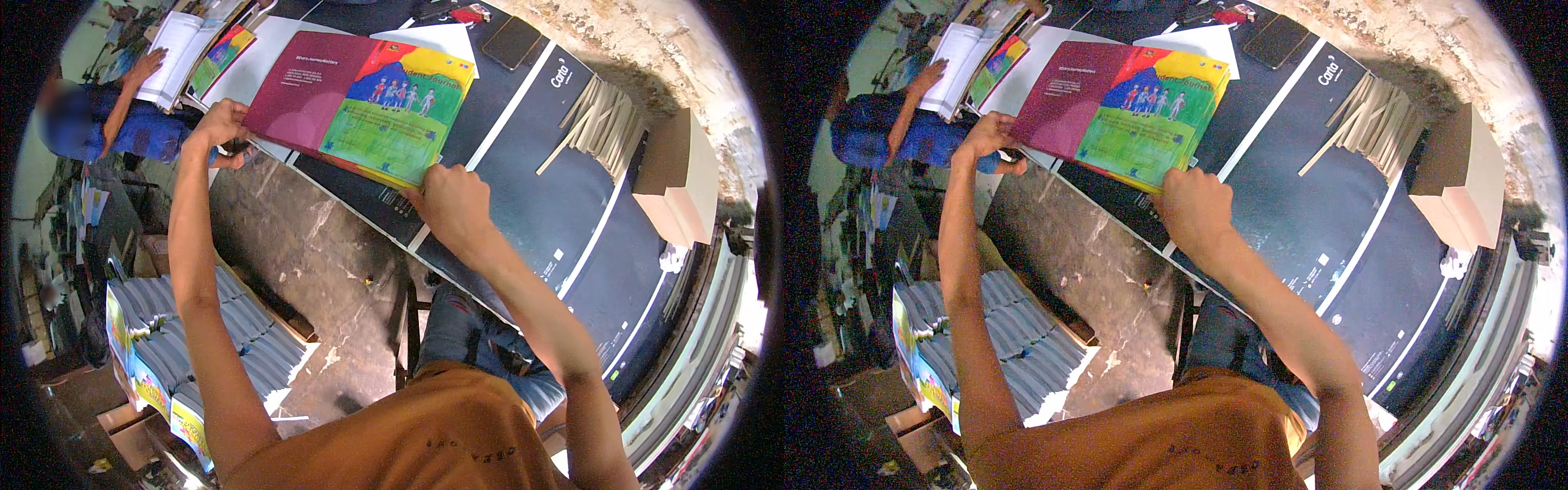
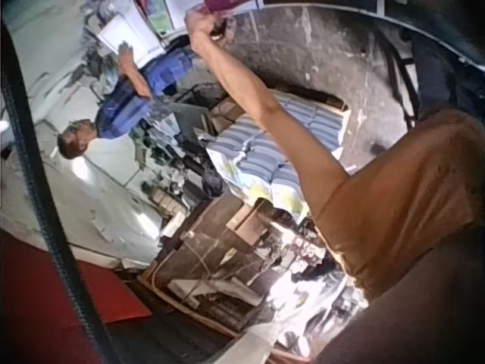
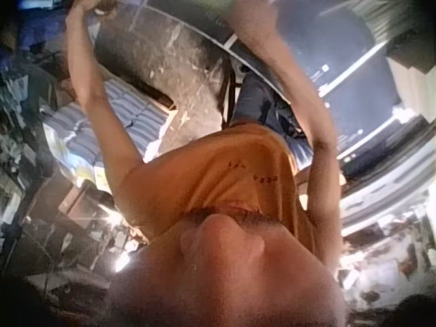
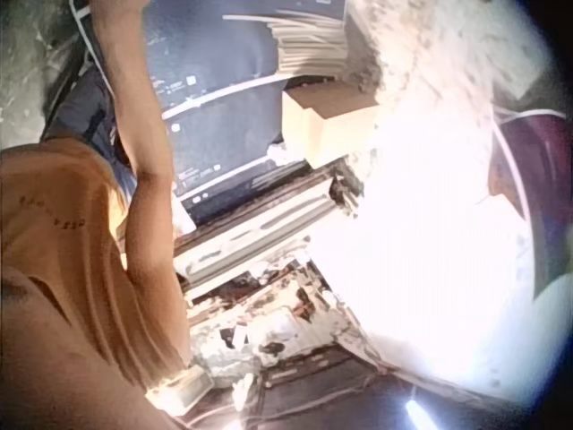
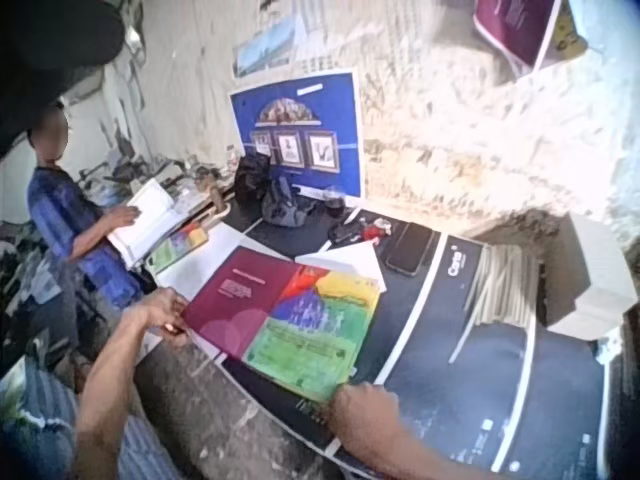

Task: The person assembles cardboard folders by hand, aligning flat cardboard sheets onto a larger paper cover and smoothing them down to ensure a secure bond.

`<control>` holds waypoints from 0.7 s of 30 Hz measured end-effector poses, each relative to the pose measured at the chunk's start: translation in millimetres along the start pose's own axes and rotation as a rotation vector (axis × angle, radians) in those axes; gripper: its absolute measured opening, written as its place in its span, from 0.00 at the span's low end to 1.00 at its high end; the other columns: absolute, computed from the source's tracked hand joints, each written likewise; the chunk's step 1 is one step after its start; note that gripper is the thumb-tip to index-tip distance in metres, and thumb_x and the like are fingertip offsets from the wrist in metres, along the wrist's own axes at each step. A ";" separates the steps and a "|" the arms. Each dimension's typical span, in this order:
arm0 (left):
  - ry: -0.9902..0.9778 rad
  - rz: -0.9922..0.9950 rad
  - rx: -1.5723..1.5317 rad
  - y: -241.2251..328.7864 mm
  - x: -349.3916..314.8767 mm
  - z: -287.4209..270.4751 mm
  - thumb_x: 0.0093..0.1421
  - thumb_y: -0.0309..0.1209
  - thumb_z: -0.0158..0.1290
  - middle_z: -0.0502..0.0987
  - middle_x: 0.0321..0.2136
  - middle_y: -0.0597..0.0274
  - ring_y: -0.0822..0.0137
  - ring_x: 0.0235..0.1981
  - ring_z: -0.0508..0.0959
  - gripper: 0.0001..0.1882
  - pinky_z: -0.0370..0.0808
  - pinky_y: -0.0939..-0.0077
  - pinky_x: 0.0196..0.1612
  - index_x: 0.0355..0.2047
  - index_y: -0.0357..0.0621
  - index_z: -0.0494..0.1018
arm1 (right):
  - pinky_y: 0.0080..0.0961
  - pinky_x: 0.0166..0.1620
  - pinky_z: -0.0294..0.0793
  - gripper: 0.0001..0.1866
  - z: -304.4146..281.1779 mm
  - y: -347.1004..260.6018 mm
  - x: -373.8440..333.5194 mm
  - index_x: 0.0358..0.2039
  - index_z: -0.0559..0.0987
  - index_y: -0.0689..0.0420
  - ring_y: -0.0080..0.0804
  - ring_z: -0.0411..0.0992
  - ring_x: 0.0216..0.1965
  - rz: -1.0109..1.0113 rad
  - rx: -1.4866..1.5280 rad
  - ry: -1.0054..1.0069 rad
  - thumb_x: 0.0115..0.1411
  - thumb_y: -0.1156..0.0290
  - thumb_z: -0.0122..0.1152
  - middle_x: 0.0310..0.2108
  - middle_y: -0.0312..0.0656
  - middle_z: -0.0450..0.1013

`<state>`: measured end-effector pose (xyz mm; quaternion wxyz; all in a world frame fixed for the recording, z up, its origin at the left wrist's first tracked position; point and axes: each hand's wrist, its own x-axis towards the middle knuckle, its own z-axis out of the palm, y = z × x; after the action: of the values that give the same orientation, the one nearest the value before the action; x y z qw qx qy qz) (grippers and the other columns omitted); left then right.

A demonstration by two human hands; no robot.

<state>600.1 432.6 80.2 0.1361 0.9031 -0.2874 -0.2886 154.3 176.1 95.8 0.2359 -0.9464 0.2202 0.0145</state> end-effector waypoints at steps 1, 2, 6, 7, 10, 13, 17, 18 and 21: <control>0.009 0.009 0.007 1.3 1.8 1.1 0.48 0.20 0.68 0.79 0.55 0.40 0.55 0.55 0.82 0.36 0.78 0.65 0.57 0.59 0.29 0.73 | 0.48 0.35 0.82 0.23 1.4 -3.5 -0.4 0.28 0.84 0.63 0.56 0.82 0.32 0.011 -0.006 0.010 0.57 0.51 0.72 0.28 0.57 0.81; 0.019 0.015 0.014 2.3 1.8 1.6 0.48 0.21 0.68 0.79 0.55 0.40 0.54 0.55 0.81 0.34 0.78 0.66 0.57 0.58 0.28 0.74 | 0.49 0.35 0.82 0.22 2.8 -6.4 -0.7 0.29 0.84 0.63 0.56 0.82 0.32 0.019 -0.011 0.020 0.58 0.52 0.72 0.28 0.57 0.81; 0.006 0.081 0.047 26.1 -4.3 6.5 0.45 0.23 0.70 0.85 0.47 0.48 0.59 0.47 0.85 0.31 0.80 0.69 0.52 0.52 0.31 0.80 | 0.50 0.35 0.82 0.20 13.5 -4.1 -0.6 0.29 0.84 0.63 0.57 0.82 0.33 0.008 -0.022 0.067 0.60 0.55 0.70 0.29 0.57 0.81; 0.049 0.037 0.110 43.3 -15.2 8.5 0.45 0.23 0.70 0.86 0.45 0.50 0.59 0.45 0.86 0.29 0.80 0.68 0.51 0.51 0.32 0.81 | 0.50 0.35 0.82 0.13 12.2 -5.2 -1.9 0.29 0.84 0.62 0.57 0.82 0.33 -0.001 -0.014 0.064 0.59 0.63 0.67 0.30 0.57 0.81; 0.091 0.022 0.200 45.5 -16.1 6.6 0.44 0.26 0.72 0.86 0.42 0.50 0.59 0.42 0.86 0.26 0.81 0.67 0.50 0.46 0.35 0.84 | 0.50 0.34 0.83 0.06 16.0 -6.0 -2.1 0.29 0.83 0.60 0.56 0.83 0.33 -0.024 0.006 0.100 0.58 0.72 0.61 0.31 0.57 0.81; 0.224 -0.016 0.330 63.1 -12.8 17.6 0.42 0.35 0.75 0.86 0.39 0.47 0.55 0.42 0.87 0.25 0.81 0.65 0.49 0.42 0.37 0.86 | 0.50 0.34 0.82 0.09 26.1 10.3 -10.0 0.27 0.83 0.61 0.57 0.82 0.32 -0.013 0.025 0.160 0.60 0.71 0.60 0.32 0.58 0.81; 0.425 -0.189 0.579 38.1 -39.4 13.7 0.48 0.33 0.71 0.84 0.41 0.40 0.45 0.46 0.85 0.18 0.80 0.55 0.53 0.38 0.37 0.85 | 0.50 0.36 0.81 0.20 19.5 18.8 -80.3 0.24 0.82 0.61 0.59 0.81 0.31 0.029 0.124 0.190 0.66 0.59 0.60 0.30 0.57 0.81; 0.497 -0.225 0.569 51.9 -45.0 25.6 0.49 0.33 0.70 0.84 0.41 0.39 0.44 0.47 0.84 0.16 0.80 0.53 0.54 0.37 0.37 0.84 | 0.50 0.36 0.81 0.23 15.9 31.8 -115.8 0.23 0.82 0.61 0.59 0.80 0.31 0.102 0.182 0.155 0.67 0.55 0.60 0.28 0.57 0.80; 0.848 -0.069 0.315 85.8 -78.1 33.6 0.61 0.38 0.62 0.84 0.36 0.39 0.45 0.41 0.85 0.16 0.82 0.56 0.44 0.40 0.36 0.84 | 0.50 0.33 0.78 0.22 5.7 60.8 -250.2 0.23 0.82 0.59 0.58 0.78 0.26 0.313 0.307 0.187 0.65 0.53 0.64 0.23 0.54 0.78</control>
<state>490.0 408.2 123.4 0.0932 0.9602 -0.2166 0.1495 -96.8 233.2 96.8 0.3508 -0.8510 0.3846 -0.0703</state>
